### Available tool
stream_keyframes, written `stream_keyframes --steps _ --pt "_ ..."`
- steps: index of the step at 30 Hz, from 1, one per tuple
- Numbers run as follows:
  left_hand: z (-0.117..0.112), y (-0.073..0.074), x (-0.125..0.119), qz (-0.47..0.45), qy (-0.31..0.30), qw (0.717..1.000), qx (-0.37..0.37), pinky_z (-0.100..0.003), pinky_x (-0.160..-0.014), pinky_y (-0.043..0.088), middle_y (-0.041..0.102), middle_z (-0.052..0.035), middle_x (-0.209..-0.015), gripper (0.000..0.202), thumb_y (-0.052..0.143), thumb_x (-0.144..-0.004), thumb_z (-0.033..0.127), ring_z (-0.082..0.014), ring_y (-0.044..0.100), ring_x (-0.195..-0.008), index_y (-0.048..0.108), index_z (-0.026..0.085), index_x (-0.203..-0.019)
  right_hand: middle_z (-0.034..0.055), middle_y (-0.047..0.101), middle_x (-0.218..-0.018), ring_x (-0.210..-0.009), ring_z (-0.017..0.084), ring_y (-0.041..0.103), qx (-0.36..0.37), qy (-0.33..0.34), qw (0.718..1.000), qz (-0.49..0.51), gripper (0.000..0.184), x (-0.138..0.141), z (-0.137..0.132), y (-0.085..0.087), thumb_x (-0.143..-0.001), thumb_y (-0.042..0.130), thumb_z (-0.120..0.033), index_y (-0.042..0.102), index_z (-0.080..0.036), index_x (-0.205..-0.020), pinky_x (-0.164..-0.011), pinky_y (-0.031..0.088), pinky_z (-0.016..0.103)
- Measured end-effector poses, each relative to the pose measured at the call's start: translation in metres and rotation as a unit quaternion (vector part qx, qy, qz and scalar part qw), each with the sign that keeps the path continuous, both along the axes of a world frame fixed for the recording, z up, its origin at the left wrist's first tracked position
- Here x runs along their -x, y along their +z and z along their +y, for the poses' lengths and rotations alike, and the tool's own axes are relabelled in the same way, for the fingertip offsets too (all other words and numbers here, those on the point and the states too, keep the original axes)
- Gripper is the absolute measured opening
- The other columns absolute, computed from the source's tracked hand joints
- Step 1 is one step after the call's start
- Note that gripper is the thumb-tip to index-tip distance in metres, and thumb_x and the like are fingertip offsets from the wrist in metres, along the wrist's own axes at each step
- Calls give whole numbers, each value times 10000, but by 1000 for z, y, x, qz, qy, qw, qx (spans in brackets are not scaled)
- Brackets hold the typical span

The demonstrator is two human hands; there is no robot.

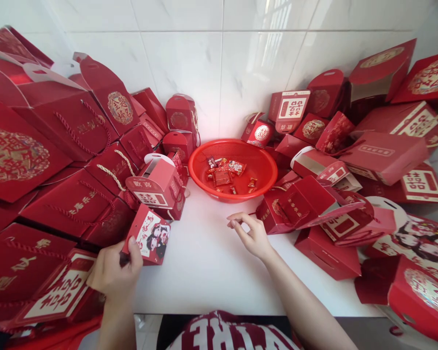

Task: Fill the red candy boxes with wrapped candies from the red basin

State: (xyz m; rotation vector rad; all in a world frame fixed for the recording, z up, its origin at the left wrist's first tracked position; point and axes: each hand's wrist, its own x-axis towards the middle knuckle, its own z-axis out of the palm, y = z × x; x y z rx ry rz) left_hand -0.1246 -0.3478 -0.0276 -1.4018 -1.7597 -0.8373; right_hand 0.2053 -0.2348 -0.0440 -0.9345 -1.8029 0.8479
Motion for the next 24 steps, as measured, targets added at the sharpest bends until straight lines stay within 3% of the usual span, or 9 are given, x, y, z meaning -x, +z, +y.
stream_keyframes --steps 4,9,13,18,24 --pt "5 0 0 -46 11 999 -4 -310 -568 346 602 -63 -673 150 676 -833 332 -198 526 -603 642 186 -840 57 739 -870 -792 194 712 -9 5 1000 -15 162 0 1 -1 -979 513 -290 648 -215 -1029 -656 556 290" --pt "12 1 -2 -77 5 997 -1 -314 -596 357 624 -85 -743 164 656 -855 343 -215 545 -657 647 181 -883 52 733 -858 -787 191 707 -25 9 999 -27 150 1 1 -3 -973 514 -255 648 -215 -1029 -688 545 294" --pt "20 -9 -2 -99 -11 995 -6 -315 -633 369 635 -105 -798 152 679 -848 310 -230 564 -717 636 174 -901 49 725 -864 -782 187 700 -35 15 999 -37 155 1 2 -4 -979 506 -244 648 -214 -1033 -741 534 311" --pt "26 -20 2 -85 -15 996 -15 -321 -670 377 634 -106 -826 143 681 -847 277 -234 565 -739 608 180 -922 61 723 -876 -788 197 706 -30 21 998 -42 164 1 1 -5 -982 496 -252 646 -217 -1038 -695 544 305" --pt "20 -8 0 -43 -12 999 18 -314 -670 395 644 -102 -830 168 681 -839 253 -239 586 -749 618 176 -974 65 725 -888 -788 195 705 -39 25 997 -59 165 2 0 -5 -981 491 -241 643 -214 -1041 -656 549 294"
